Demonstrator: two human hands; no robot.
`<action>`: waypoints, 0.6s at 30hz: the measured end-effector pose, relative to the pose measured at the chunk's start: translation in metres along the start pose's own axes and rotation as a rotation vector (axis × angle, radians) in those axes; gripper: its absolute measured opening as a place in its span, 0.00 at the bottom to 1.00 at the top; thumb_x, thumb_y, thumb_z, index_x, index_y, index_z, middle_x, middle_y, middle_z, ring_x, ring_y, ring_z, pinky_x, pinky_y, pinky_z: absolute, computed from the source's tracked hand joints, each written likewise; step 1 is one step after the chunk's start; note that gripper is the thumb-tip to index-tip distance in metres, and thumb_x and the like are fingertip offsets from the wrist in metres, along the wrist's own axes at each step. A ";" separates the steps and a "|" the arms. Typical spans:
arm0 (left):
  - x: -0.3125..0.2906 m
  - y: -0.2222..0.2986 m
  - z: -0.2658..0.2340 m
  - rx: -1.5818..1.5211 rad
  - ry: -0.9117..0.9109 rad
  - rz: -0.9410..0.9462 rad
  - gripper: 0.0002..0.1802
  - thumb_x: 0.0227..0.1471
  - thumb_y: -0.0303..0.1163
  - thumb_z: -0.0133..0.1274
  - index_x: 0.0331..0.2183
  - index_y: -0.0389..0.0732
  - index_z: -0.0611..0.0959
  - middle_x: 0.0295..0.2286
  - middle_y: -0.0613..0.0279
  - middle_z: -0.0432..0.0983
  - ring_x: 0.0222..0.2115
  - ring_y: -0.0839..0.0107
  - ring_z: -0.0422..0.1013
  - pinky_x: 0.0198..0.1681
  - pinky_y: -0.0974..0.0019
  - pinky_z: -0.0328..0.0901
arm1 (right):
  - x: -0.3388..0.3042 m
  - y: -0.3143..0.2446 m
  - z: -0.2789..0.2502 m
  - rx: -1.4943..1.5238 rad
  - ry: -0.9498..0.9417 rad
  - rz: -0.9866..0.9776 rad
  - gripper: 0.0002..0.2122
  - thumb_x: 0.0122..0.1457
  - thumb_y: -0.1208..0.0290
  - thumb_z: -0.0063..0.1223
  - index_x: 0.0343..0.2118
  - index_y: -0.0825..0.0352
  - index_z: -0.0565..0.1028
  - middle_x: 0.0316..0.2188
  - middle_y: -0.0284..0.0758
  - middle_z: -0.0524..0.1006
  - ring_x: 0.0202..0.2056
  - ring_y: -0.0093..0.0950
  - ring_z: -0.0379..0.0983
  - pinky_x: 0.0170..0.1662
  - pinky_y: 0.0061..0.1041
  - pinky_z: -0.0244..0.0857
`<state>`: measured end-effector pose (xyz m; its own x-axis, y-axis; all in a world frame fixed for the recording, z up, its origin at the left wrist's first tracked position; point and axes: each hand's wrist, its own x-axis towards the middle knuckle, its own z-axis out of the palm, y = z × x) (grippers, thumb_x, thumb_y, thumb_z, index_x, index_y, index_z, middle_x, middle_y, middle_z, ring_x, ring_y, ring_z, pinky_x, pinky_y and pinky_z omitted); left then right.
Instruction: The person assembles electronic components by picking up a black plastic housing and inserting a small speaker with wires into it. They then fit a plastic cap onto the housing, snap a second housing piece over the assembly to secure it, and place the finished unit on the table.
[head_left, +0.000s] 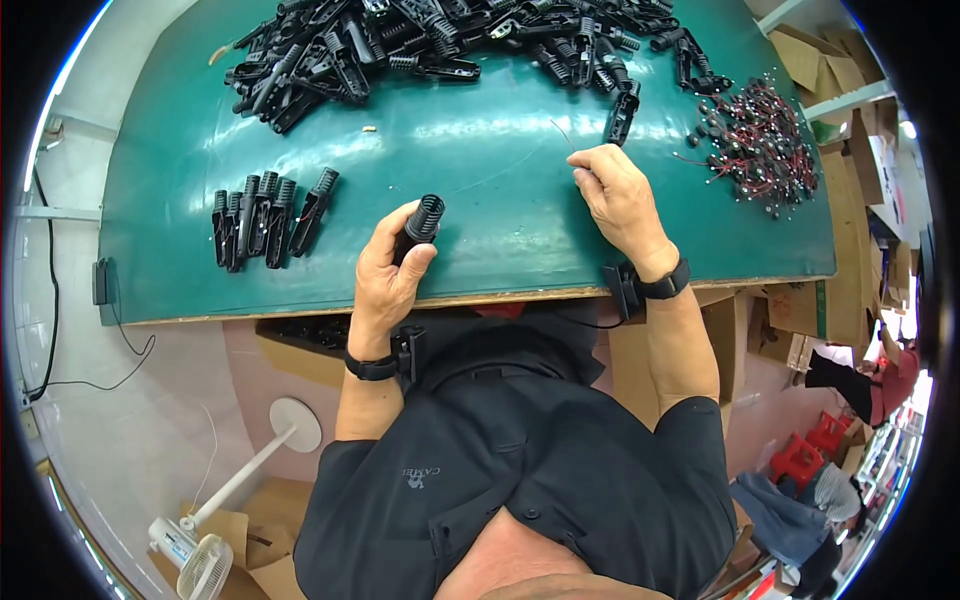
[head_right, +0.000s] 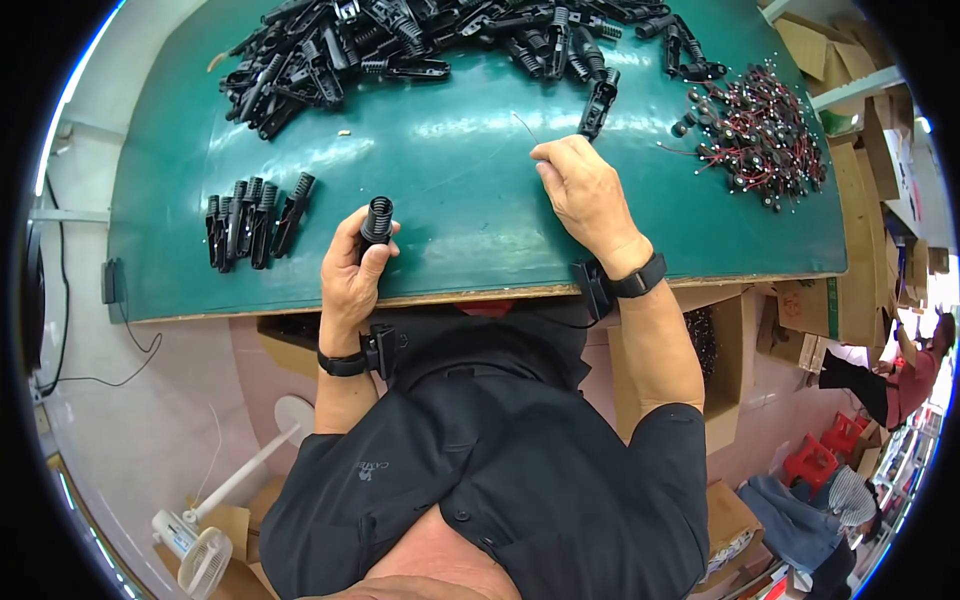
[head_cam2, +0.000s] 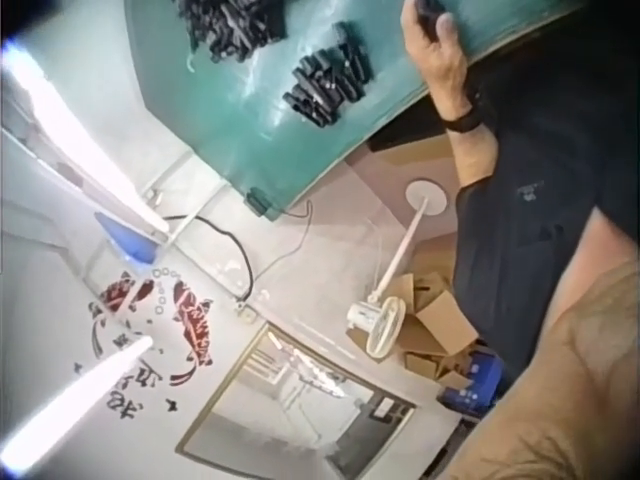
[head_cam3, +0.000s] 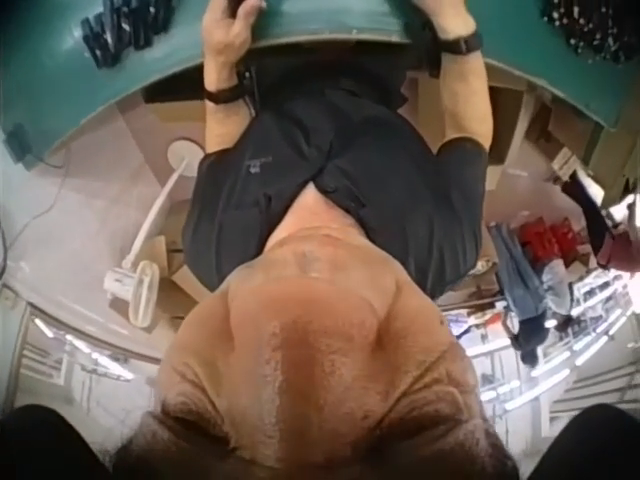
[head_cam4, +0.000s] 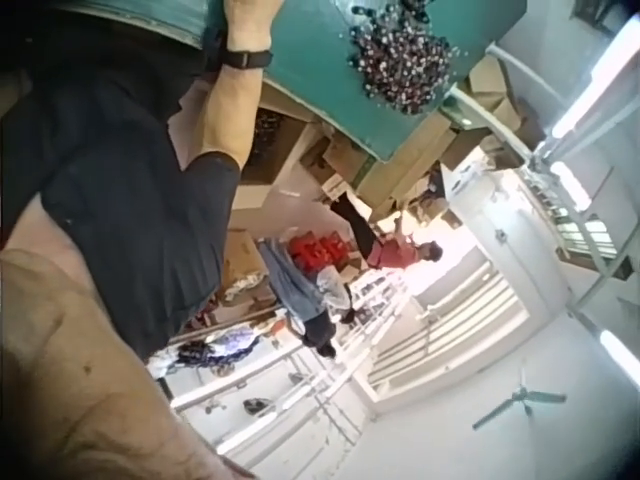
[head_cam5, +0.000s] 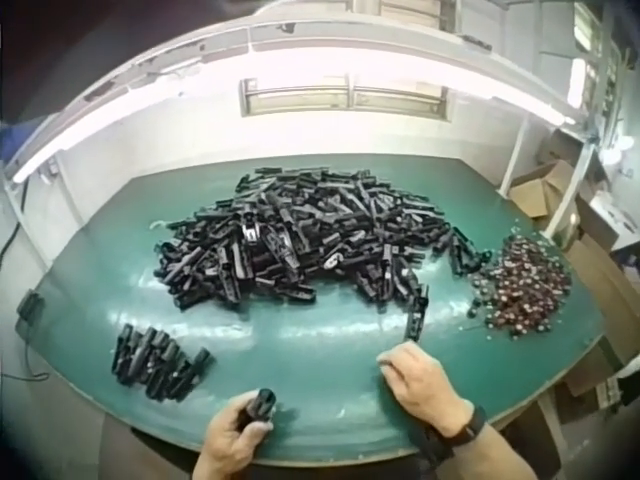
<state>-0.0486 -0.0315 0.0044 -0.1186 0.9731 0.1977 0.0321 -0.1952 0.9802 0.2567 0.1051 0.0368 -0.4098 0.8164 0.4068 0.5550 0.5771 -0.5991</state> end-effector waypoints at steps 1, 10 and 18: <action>0.000 0.000 0.000 -0.030 -0.005 0.014 0.29 0.62 0.38 0.65 0.59 0.36 0.77 0.43 0.66 0.79 0.41 0.77 0.72 0.48 0.72 0.68 | 0.001 -0.002 0.002 0.050 -0.013 0.009 0.07 0.64 0.79 0.58 0.44 0.68 0.80 0.35 0.35 0.80 0.36 0.27 0.80 0.37 0.25 0.73; 0.002 0.001 -0.004 0.218 0.018 0.099 0.31 0.56 0.36 0.70 0.58 0.40 0.77 0.41 0.66 0.80 0.39 0.76 0.73 0.46 0.71 0.69 | -0.008 -0.046 0.016 1.093 -0.152 0.463 0.10 0.67 0.79 0.56 0.50 0.72 0.79 0.41 0.36 0.81 0.38 0.22 0.80 0.40 0.23 0.77; 0.000 -0.003 -0.001 0.250 0.061 0.068 0.32 0.51 0.29 0.72 0.57 0.41 0.79 0.41 0.63 0.80 0.38 0.74 0.73 0.44 0.69 0.70 | -0.013 -0.071 0.009 1.045 -0.183 0.311 0.13 0.69 0.76 0.57 0.54 0.71 0.77 0.39 0.39 0.81 0.32 0.22 0.81 0.33 0.19 0.77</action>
<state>-0.0500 -0.0312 0.0016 -0.1672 0.9481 0.2704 0.2856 -0.2159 0.9337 0.2158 0.0534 0.0676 -0.5074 0.8580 0.0804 -0.1966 -0.0244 -0.9802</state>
